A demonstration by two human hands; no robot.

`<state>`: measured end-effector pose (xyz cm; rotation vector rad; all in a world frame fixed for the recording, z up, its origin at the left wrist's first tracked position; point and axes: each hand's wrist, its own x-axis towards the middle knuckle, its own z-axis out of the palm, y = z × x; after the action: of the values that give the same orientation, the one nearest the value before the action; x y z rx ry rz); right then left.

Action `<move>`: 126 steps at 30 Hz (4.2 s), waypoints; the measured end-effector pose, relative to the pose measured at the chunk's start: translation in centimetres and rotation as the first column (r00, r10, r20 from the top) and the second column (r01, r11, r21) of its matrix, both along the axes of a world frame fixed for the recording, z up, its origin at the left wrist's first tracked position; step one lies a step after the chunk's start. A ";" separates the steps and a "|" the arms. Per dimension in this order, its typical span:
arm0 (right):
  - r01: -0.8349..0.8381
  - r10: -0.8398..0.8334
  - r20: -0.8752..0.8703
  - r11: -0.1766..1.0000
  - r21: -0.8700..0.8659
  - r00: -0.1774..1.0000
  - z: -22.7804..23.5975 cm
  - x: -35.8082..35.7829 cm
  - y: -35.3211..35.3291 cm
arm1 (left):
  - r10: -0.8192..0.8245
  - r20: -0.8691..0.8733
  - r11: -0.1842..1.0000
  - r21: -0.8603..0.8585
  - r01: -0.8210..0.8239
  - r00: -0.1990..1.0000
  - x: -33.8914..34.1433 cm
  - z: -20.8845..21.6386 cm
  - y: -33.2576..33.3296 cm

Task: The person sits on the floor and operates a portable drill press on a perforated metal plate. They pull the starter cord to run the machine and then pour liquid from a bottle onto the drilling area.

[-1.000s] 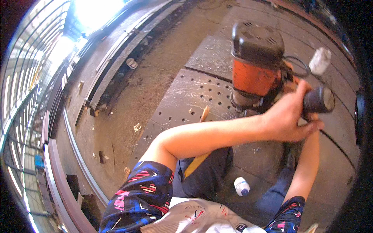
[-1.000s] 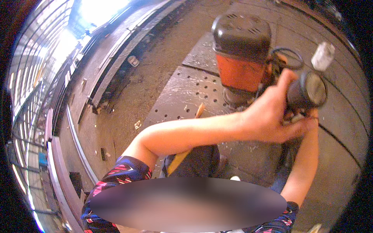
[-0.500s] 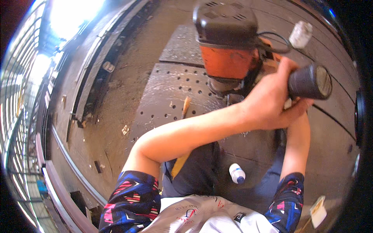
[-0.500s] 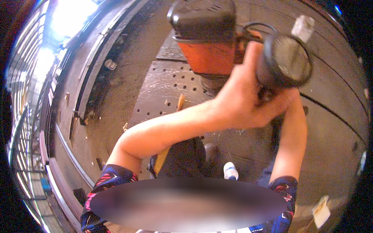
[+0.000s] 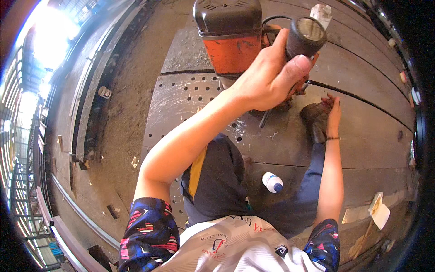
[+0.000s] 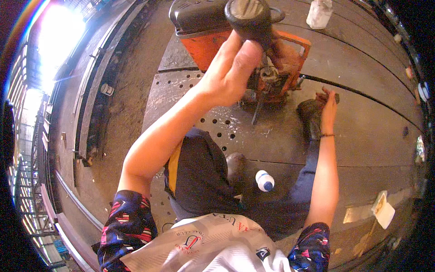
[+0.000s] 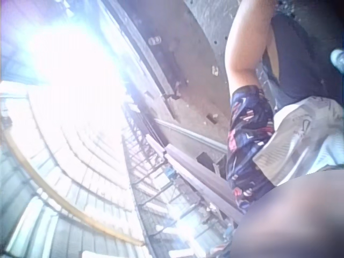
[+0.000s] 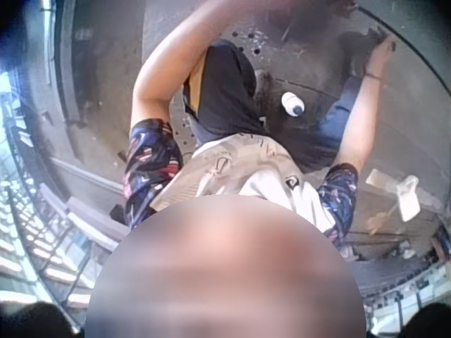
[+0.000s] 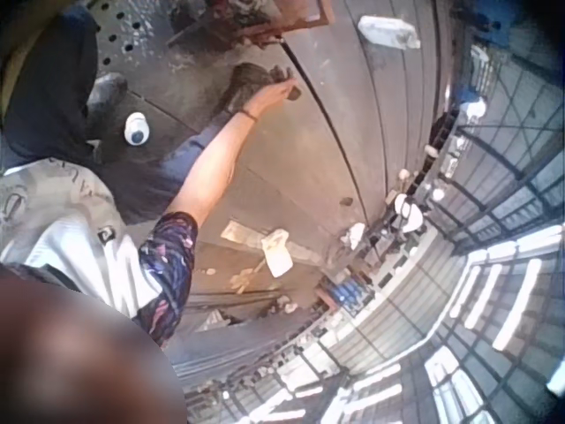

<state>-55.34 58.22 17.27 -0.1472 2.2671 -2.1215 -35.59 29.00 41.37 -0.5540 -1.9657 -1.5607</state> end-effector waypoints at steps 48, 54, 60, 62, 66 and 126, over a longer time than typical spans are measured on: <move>-0.959 0.959 -0.222 0.217 0.180 0.175 31.3 18.7 -27.1 | 0.519 0.785 0.675 -0.135 -0.726 0.337 29.5 -40.6 -6.5; -0.945 0.922 -0.313 0.287 0.158 0.227 30.3 19.3 -27.1 | 0.528 0.774 0.727 -0.199 -0.657 0.349 28.0 -41.6 -6.9; -0.782 0.683 -0.713 0.528 0.331 0.160 29.2 18.4 -26.8 | 0.656 0.720 0.626 -0.350 -0.697 0.227 27.0 -42.6 -8.9; -0.584 0.684 -0.711 0.649 0.488 0.166 28.7 17.7 -25.1 | 0.698 0.695 0.588 -0.419 -0.692 0.172 27.6 -42.7 -9.4; -0.254 0.293 -0.676 0.954 0.160 0.676 26.1 2.9 -5.8 | 0.806 0.583 0.501 -0.582 -0.641 0.100 25.9 -43.4 -11.6; -0.114 0.228 0.004 0.470 0.875 0.974 -11.2 5.8 3.2 | 0.939 0.266 0.342 -0.806 -0.484 0.219 13.2 -39.4 -13.9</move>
<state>-49.55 61.38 6.03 -0.4341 2.9113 -0.6380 -22.38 15.07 1.96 1.0154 -2.6267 -0.4189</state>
